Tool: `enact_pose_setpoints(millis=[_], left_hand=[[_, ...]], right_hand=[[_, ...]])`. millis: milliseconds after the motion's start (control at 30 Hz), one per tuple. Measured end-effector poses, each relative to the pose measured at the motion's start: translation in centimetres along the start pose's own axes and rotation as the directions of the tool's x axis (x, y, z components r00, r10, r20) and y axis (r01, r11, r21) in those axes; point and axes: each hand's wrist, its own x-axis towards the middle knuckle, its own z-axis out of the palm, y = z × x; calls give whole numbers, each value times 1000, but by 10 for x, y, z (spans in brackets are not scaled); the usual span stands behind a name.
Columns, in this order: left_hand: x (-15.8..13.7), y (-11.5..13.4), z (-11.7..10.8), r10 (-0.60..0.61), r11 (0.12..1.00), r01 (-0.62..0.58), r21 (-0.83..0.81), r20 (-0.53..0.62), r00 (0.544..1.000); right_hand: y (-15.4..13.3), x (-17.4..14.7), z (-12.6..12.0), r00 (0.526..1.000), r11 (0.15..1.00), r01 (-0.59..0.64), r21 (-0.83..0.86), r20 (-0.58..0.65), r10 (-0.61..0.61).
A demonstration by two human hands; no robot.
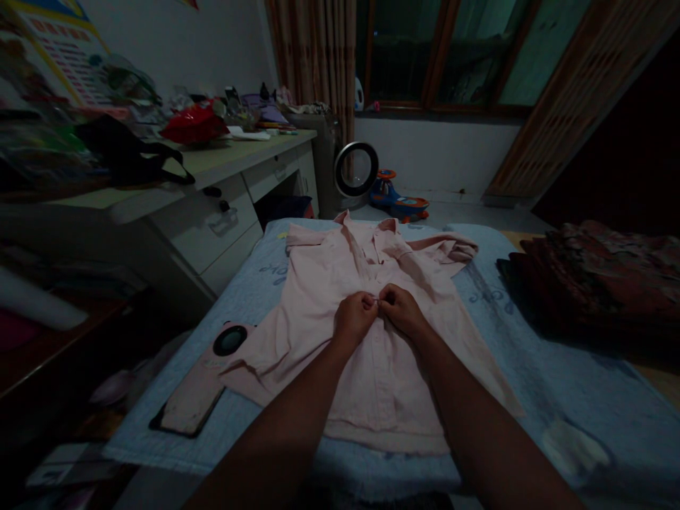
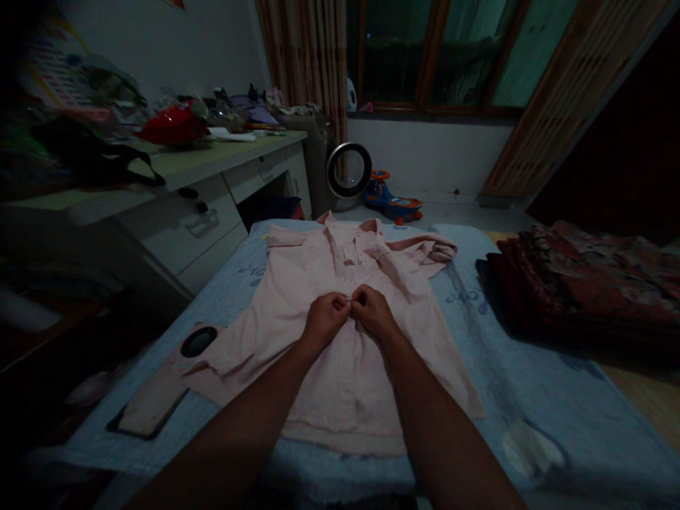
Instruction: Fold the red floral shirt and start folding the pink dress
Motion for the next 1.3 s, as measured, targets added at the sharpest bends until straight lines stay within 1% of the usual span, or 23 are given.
enact_pose_setpoints(millis=[100,167,333,600,700,800,967,1100,1200,1300], left_hand=[[-1,-1,0,15,1000,-15,-8,13,1000],[-2,-2,0,30,1000,-30,0,9,1000],[-5,-3,3,57,997,-56,57,-20,998],[-3,-3,3,53,993,-54,101,4,999],[-4,-2,3,30,993,-32,116,19,999],[-4,1,1,40,993,-42,108,20,999],[2,1,-3,13,1000,-14,23,47,999],[10,-6,-3,-18,994,27,-110,84,996],[13,-12,-1,-55,968,87,-234,137,989],[14,-15,2,-97,919,158,-360,181,979]], right_hand=[[0,1,0,1000,999,-5,42,30,4],[0,1,0,999,998,-15,57,29,14],[0,2,0,999,999,-35,11,30,35],[1,2,-2,1000,999,-24,-39,13,24],[1,2,-2,1000,1000,-18,-24,15,18],[1,2,-1,1000,1000,-18,12,19,18],[1,1,1,1000,999,-4,35,16,3],[1,2,3,1000,1000,5,-22,7,-5],[1,2,2,999,997,35,-62,10,-35],[-1,2,1,999,997,37,-75,14,-36]])
